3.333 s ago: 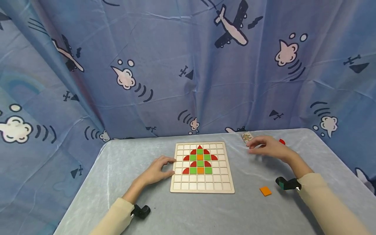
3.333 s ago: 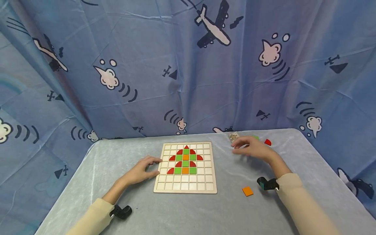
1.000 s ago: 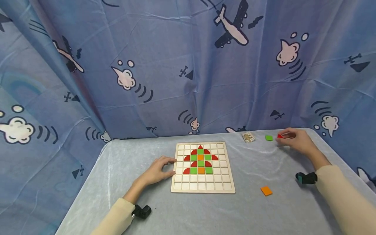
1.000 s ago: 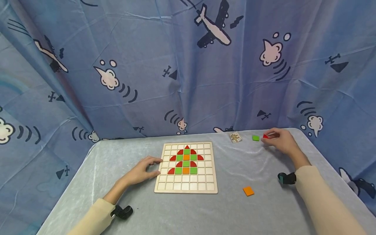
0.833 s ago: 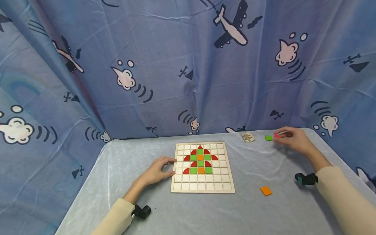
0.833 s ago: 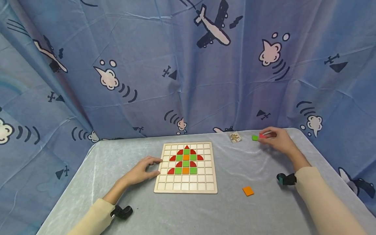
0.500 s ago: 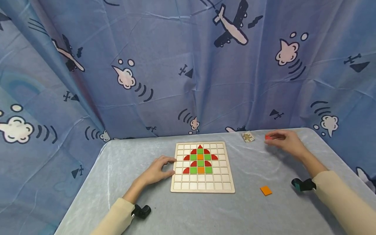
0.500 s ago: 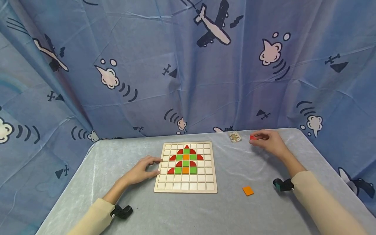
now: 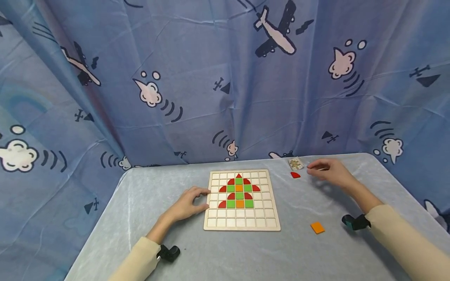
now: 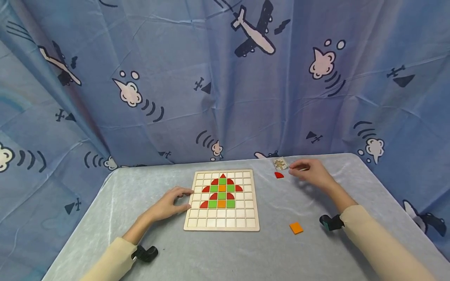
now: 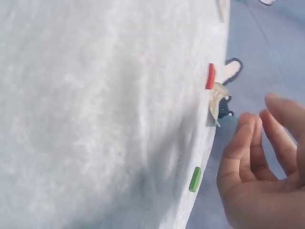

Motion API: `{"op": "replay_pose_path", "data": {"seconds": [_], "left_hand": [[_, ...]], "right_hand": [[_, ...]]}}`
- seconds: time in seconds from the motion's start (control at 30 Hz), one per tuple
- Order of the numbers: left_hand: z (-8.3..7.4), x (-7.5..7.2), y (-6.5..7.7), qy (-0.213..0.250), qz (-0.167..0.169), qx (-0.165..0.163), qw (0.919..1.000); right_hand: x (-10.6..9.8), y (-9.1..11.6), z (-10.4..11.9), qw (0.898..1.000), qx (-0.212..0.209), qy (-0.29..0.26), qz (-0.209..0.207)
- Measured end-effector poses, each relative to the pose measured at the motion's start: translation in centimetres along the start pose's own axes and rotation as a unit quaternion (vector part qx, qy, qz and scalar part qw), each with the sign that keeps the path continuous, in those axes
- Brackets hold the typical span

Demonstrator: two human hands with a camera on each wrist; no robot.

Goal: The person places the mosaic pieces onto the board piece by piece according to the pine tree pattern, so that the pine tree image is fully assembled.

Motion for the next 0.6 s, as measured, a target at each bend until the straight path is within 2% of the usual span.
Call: {"op": "replay_pose_path", "data": {"seconds": [0.23,0.6], "left_hand": [[0.1,0.0,0.2,0.003,-0.002,-0.004,1.0],[-0.2,-0.1,0.1,0.002,0.002,0.003,1.0]], "right_hand": [[2.1,-1.7,0.9,0.997,-0.059,0.043,0.019],[4.3,-3.6,1.0,0.997,-0.055,0.047,0.01]]}}
Point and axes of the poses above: each hand's wrist, its own y-axis away from the middle knuckle, its own x-axis out of the palm, z = x × y, the point moved 8 cm from there along -y, towards the middle knuckle, and after that the axes turned 1 degree about z, right-handed, at the moved point
